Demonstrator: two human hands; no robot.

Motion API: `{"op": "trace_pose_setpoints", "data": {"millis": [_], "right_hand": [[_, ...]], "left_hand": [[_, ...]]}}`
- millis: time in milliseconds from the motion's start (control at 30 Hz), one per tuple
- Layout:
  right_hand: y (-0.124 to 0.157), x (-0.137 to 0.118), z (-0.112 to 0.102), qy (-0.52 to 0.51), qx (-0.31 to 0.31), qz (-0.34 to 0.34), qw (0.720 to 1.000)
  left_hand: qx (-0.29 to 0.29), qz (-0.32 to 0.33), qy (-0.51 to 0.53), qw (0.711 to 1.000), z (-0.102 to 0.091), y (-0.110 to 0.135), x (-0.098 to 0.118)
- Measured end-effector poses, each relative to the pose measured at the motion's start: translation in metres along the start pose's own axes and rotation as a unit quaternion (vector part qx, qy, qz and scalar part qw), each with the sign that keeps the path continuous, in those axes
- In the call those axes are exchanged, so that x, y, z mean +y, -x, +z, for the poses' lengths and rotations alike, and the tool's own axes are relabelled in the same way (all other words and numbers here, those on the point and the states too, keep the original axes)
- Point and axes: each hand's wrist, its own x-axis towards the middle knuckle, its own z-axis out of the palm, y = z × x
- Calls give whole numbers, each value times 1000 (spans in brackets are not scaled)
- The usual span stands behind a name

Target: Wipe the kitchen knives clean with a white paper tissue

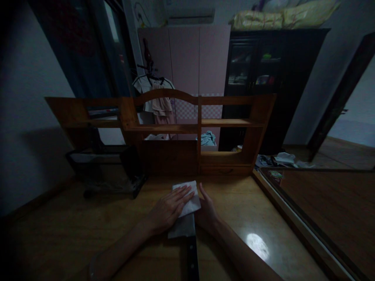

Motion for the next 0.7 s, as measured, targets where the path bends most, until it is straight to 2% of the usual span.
{"op": "trace_pose_setpoints", "data": {"millis": [167, 700], "right_hand": [[1, 0, 9, 16, -10, -5, 1000], [5, -1, 13, 8, -18, -1, 1000]], "left_hand": [[21, -24, -11, 999, 2, -1, -3], [7, -26, -21, 999, 4, -2, -1]]}}
